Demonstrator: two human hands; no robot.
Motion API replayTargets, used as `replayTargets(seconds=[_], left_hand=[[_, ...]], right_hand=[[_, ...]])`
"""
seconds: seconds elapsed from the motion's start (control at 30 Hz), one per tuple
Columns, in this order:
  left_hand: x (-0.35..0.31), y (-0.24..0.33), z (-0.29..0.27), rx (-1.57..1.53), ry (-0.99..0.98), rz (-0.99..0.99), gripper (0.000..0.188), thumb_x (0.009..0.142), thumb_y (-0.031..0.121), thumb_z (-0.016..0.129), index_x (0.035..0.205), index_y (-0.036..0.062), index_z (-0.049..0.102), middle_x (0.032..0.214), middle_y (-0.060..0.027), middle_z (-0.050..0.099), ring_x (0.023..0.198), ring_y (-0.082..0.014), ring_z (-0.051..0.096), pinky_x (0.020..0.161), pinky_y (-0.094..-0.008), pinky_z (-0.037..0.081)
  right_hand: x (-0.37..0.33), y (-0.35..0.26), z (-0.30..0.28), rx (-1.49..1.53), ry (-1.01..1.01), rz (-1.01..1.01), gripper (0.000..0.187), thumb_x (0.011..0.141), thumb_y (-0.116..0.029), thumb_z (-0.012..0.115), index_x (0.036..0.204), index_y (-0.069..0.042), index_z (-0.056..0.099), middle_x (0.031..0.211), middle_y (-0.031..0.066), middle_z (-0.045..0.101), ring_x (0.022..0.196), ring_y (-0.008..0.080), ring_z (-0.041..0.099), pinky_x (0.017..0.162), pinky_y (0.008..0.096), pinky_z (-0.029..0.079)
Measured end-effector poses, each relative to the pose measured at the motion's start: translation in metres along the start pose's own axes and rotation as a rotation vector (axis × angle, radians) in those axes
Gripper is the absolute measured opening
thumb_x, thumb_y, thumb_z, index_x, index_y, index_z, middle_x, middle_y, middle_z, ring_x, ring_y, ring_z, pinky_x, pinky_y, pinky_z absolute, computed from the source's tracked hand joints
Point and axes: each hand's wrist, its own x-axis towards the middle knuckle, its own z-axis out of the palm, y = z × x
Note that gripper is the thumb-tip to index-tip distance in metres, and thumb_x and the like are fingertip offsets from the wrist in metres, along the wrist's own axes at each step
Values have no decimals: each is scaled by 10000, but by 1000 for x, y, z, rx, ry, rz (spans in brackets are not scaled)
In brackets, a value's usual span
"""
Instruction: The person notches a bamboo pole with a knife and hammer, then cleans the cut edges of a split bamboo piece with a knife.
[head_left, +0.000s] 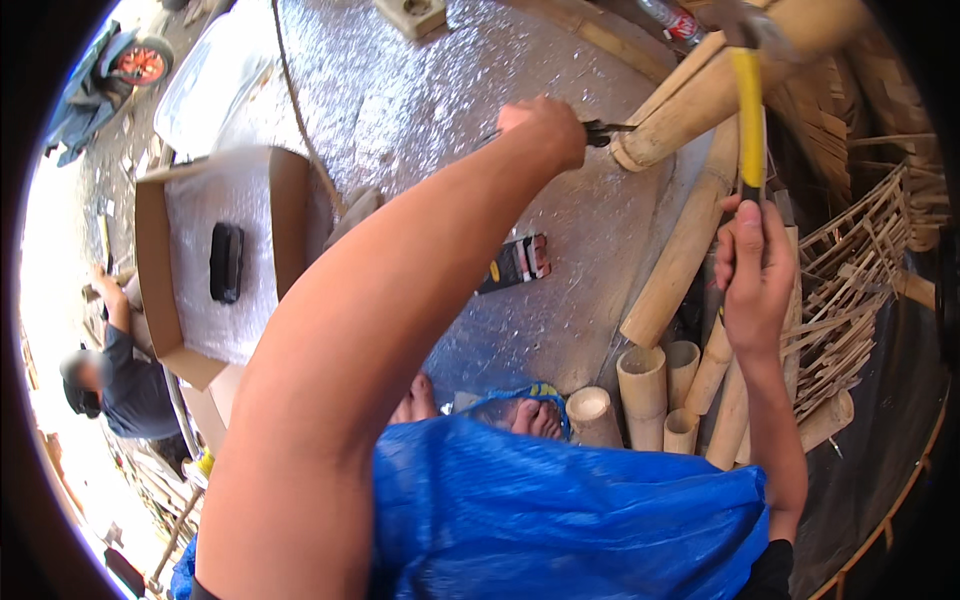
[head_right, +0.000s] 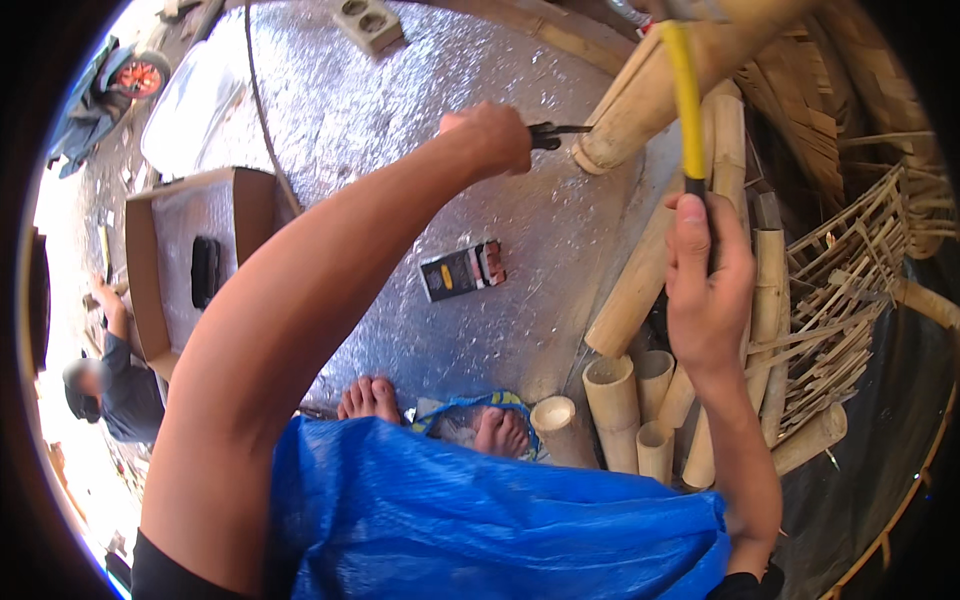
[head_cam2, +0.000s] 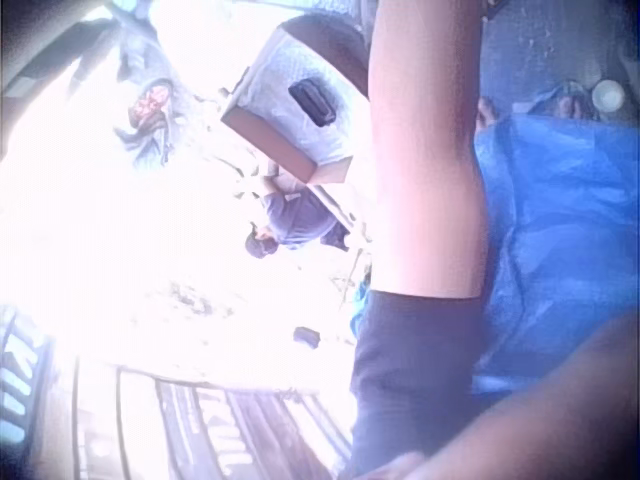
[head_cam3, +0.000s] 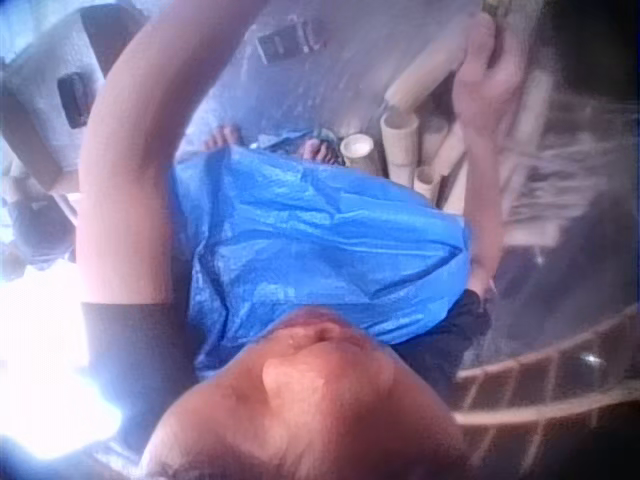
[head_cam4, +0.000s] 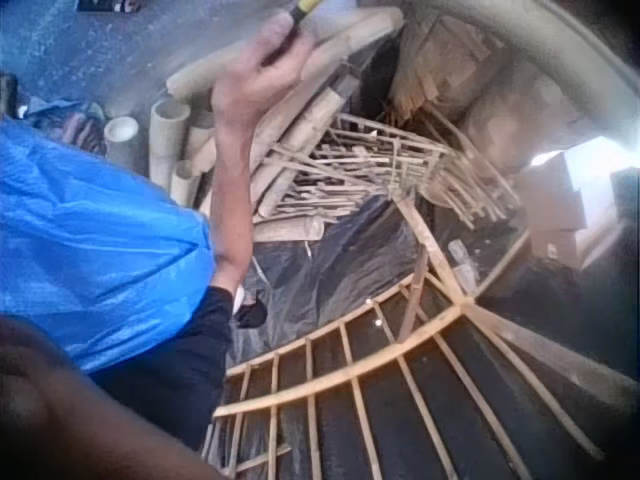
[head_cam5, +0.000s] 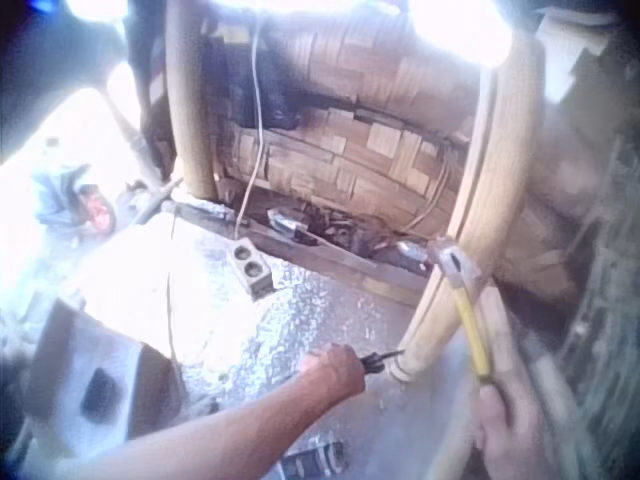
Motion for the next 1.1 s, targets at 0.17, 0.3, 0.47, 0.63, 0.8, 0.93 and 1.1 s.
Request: replayTargets(seconds=[0.17, 0.3, 0.47, 0.63, 0.8, 0.93, 1.1], left_hand=[[1, 6, 0, -1, -56, -40, 413, 827, 256, 687, 1200, 79, 710, 1228, -134, 697, 1142, -309, 675, 917, -423, 549], [-5, 11, -2, 109, -29, -53, 397, 810, 229, 678, 1162, 52, 719, 1215, -158, 699, 1130, -333, 676, 931, -430, 542], [-6, 24, 4, 177, -11, -97, 401, 796, 209, 652, 1148, 31, 721, 1192, -168, 707, 1122, -320, 681, 947, -442, 532], [-2, 22, 8, 178, 39, -112, 408, 779, 201, 650, 1137, 20, 721, 1185, -178, 706, 1115, -312, 685, 951, -429, 532], [-5, 21, 6, 210, 39, -43, 410, 803, 234, 664, 1160, 39, 716, 1204, -166, 699, 1143, -304, 673, 946, -419, 535], [-11, 27, 11, 200, 35, -54, 445, 825, 273, 677, 1210, 51, 696, 1225, -146, 695, 1164, -285, 665, 932, -411, 542], [-14, 31, 9, 213, 34, -68, 460, 844, 284, 671, 1255, 77, 680, 1258, -125, 685, 1165, -290, 664, 911, -422, 553]], right_hand=[[-7, 94, 49, -40, 118, 4, 342, 1047, -355, 534, 994, -25, 611, 660, -10, 452, 615, 92, 442, 554, 300, 374], [-40, 113, 124, 171, 199, 132, 354, 1040, -347, 538, 970, -5, 597, 684, 82, 581, 611, 173, 564, 570, 361, 437], [-38, 98, 114, 217, 124, 200, 383, 1030, -374, 549, 922, -8, 577, 673, 82, 588, 599, 167, 572, 557, 350, 445], [-53, 94, 96, 214, 14, 320, 400, 1032, -375, 524, 975, 15, 589, 763, 263, 654, 770, 435, 682, 654, 489, 486], [-72, 45, 58, 166, 155, 42, 407, 1064, -361, 464, 956, 16, 575, 713, 269, 619, 727, 456, 657, 605, 499, 454], [-84, 14, 31, 173, 232, -19, 387, 1068, -327, 460, 906, 16, 538, 677, 247, 608, 691, 492, 618, 541, 496, 415], [-68, 86, 59, -186, 166, 48, 405, 1063, -310, 469, 884, 41, 564, 674, 262, 602, 719, 497, 612, 583, 522, 426]])
